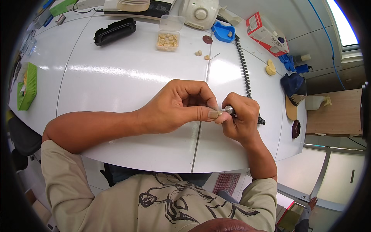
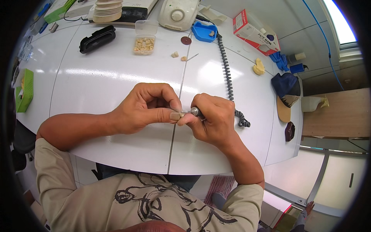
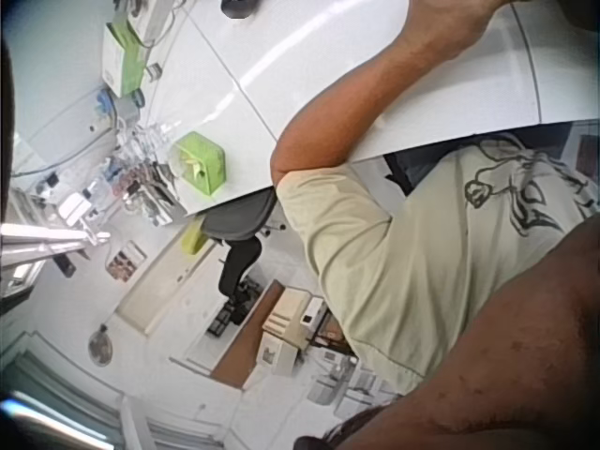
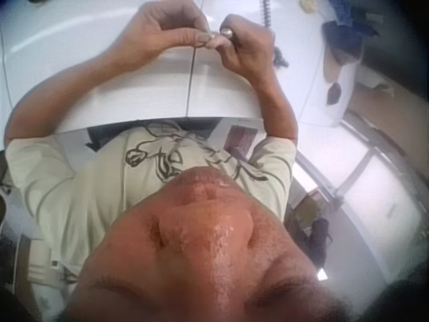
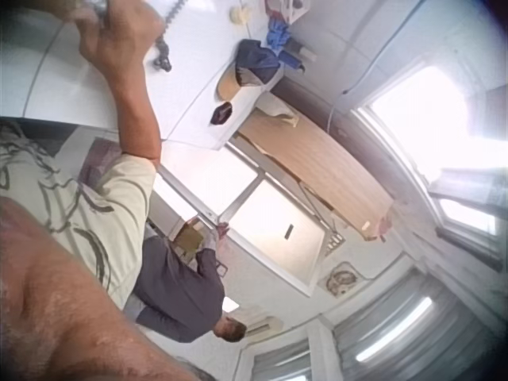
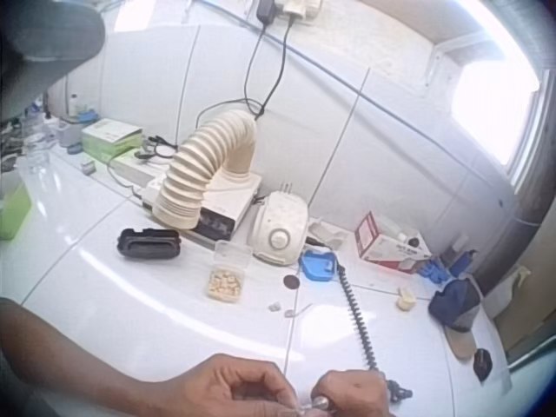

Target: The person uses a rotary tool to polish a dental crown, holding the crown between their fingers and moving the tool head across its surfaces.

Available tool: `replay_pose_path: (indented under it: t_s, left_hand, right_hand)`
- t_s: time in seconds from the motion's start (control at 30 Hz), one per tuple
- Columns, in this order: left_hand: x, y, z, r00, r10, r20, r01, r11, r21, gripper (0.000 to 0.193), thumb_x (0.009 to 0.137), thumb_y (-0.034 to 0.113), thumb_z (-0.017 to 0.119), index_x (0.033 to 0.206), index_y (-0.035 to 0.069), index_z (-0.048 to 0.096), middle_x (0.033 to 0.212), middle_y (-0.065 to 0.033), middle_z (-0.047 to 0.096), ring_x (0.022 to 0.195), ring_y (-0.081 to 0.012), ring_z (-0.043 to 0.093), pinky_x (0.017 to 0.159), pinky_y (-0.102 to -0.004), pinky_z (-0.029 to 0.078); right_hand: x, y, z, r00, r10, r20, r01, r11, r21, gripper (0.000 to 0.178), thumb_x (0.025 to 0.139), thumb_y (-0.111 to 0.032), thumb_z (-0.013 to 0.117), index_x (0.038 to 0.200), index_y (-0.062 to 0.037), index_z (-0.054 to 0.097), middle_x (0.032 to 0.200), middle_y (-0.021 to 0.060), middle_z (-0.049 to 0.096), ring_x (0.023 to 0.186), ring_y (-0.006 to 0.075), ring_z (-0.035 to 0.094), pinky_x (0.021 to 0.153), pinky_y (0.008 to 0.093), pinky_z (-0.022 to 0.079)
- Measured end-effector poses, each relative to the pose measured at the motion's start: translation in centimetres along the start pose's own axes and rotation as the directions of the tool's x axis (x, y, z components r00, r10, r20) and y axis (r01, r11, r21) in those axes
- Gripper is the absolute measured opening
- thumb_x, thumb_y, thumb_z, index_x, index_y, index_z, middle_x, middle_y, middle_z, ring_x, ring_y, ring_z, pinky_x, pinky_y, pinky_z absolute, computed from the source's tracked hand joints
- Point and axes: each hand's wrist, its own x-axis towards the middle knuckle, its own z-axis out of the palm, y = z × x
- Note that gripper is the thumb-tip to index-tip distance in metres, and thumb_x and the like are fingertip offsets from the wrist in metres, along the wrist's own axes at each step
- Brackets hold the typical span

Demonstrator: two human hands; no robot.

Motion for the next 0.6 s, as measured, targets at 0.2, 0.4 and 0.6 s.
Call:
replay_pose_path:
  t_s: [0.2, 0.4, 0.6]
  left_hand:
    - [0.4, 0.1, 0.3, 0.994, -0.006, -0.107, -0.007, 0.993, -0.119, 0.012, 0.102, 0.006, 0.079, 0.109, 0.002, 0.071, 0.107, -0.0045, 0.073, 0.099, -0.0084, 0.07, 0.09, -0.026, 0.058]
    - [1.7, 0.6, -2.2, 0.923, 0.375, -0.093, -0.232, 0.731, 0.642, 0.009, 0.102, -0.001, 0.074, 0.11, -0.001, 0.071, 0.106, -0.0067, 0.073, 0.099, -0.0104, 0.071, 0.091, -0.0279, 0.061]
    - [1.8, 0.6, -2.0, 0.949, 0.241, -0.205, -0.085, 0.817, 0.57, 0.01, 0.102, 0.0, 0.074, 0.111, -0.003, 0.071, 0.111, -0.01, 0.076, 0.1, -0.0119, 0.073, 0.088, -0.027, 0.061]
  right_hand:
    - [0.1, 0.5, 0.2, 0.998, 0.022, -0.056, -0.022, 1.0, -0.004, 0.059, 0.088, -0.057, 0.086, 0.074, -0.0081, 0.056, 0.058, 0.0044, 0.049, 0.048, 0.023, 0.049, 0.047, 0.0349, 0.038]
    - [0.9, 1.5, -1.9, 0.963, 0.237, -0.132, -0.254, 0.958, -0.136, 0.055, 0.084, -0.046, 0.095, 0.076, -0.0099, 0.054, 0.06, 0.0021, 0.051, 0.05, 0.0191, 0.048, 0.049, 0.0336, 0.04]
    - [1.2, 1.3, -2.1, 0.926, 0.377, -0.003, -0.367, 0.899, -0.239, 0.049, 0.089, -0.043, 0.091, 0.084, -0.0073, 0.058, 0.067, 0.0061, 0.06, 0.054, 0.0238, 0.059, 0.051, 0.0373, 0.044]
